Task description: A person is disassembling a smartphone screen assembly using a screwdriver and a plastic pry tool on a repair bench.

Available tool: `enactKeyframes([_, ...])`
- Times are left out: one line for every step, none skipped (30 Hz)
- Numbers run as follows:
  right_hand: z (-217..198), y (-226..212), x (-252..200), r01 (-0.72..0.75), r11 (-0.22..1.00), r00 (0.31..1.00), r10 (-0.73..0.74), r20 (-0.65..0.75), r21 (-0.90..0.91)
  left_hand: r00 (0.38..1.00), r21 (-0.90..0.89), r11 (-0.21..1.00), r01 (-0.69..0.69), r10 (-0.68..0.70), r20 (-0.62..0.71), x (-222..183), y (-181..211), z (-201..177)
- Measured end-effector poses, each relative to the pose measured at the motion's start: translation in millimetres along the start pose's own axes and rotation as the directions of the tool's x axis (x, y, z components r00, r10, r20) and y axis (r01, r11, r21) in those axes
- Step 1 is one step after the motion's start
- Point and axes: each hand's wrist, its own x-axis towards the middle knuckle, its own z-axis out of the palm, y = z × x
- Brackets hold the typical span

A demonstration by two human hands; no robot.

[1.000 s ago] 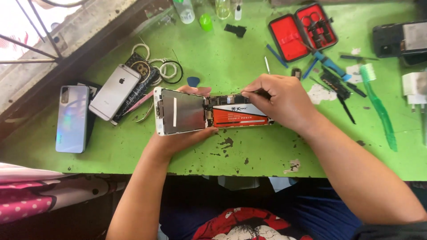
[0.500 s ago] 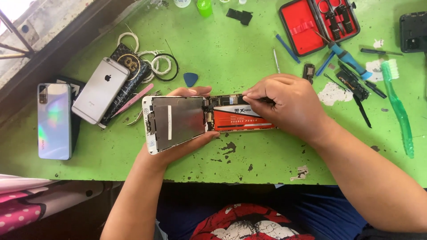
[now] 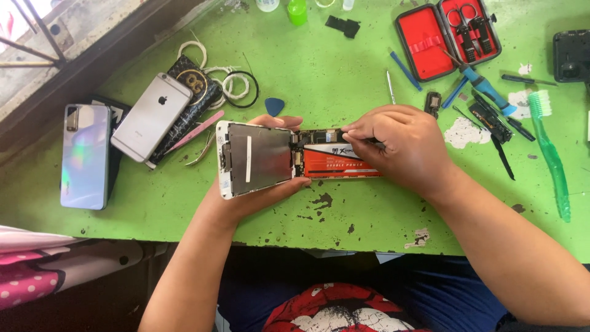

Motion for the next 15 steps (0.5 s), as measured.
enactKeyframes([1.1, -0.4, -2.6, 0.000, 1.000, 1.000, 0.000, 0.005, 0.002, 1.000, -0.002, 1.000, 0.003, -0.003, -0.004, -0.7, 2.5, -0.4])
enactKeyframes([2.0, 0.2, -3.9, 0.012, 1.000, 1.000, -0.012, 0.006, -0.015, 1.000, -0.012, 1.000, 0.021, -0.021, 0.002, 0.4, 4.7, -1.4])
enactKeyframes([2.7, 0.8, -5.0, 0.025, 0.999, 1.000, -0.025, 0.007, -0.032, 0.999, -0.021, 0.999, 0.040, -0.040, 0.008, 1.8, 7.1, -2.3])
enactKeyframes([2.6, 0.1, -5.2, 0.027, 0.999, 1.000, -0.027, 0.008, -0.032, 0.999, -0.021, 0.999, 0.039, -0.039, 0.006, 1.5, 6.7, -2.7])
enactKeyframes([2.6, -0.5, -5.5, 0.034, 0.999, 0.999, -0.034, 0.007, -0.033, 0.999, -0.020, 0.999, 0.041, -0.041, 0.009, 1.2, 6.3, -3.0])
enactKeyframes([2.4, -1.4, -6.7, 0.038, 0.999, 0.999, -0.038, 0.005, -0.034, 0.999, -0.021, 0.999, 0.044, -0.044, 0.013, 0.6, 5.7, -3.0])
enactKeyframes([1.8, -1.5, -6.5, 0.038, 0.999, 0.999, -0.037, 0.006, -0.035, 0.999, -0.022, 0.999, 0.044, -0.044, 0.013, 0.2, 4.8, -3.0])
enactKeyframes([1.0, -1.5, -5.9, -0.012, 1.000, 1.000, 0.012, 0.021, -0.001, 0.999, -0.020, 0.999, 0.033, -0.033, 0.011, 0.0, 3.9, -3.0])
enactKeyframes([0.3, -1.4, -5.4, -0.063, 0.997, 0.997, 0.062, 0.037, 0.032, 1.000, -0.018, 1.000, 0.022, -0.022, 0.010, -0.3, 2.8, -3.1])
enactKeyframes([1.3, 1.3, -6.0, -0.065, 0.997, 0.997, 0.064, 0.040, 0.032, 1.000, -0.021, 0.999, 0.024, -0.024, 0.008, -0.6, 2.6, -2.7])
enactKeyframes([2.5, 4.1, -6.6, -0.079, 0.996, 0.996, 0.077, 0.043, 0.051, 1.000, -0.008, 1.000, 0.009, -0.009, 0.006, -1.0, 2.3, -2.4])
enactKeyframes([3.8, 7.1, -6.5, -0.092, 0.993, 0.995, 0.089, 0.046, 0.071, 1.000, 0.007, 1.000, -0.008, 0.008, 0.003, -0.9, 1.9, -2.4])
enactKeyframes([3.4, 7.6, -5.2, -0.092, 0.993, 0.995, 0.089, 0.049, 0.071, 1.000, 0.005, 1.000, -0.007, 0.007, 0.000, -0.3, 2.8, -2.9])
enactKeyframes([3.4, 7.6, -4.7, -0.123, 0.988, 0.991, 0.118, 0.056, 0.097, 1.000, -0.002, 1.000, -0.003, 0.003, 0.006, -0.5, 4.0, -3.3])
enactKeyframes([3.2, 7.6, -4.4, -0.153, 0.981, 0.987, 0.146, 0.064, 0.122, 1.000, -0.009, 1.000, 0.001, -0.001, 0.011, -0.6, 5.2, -3.6])
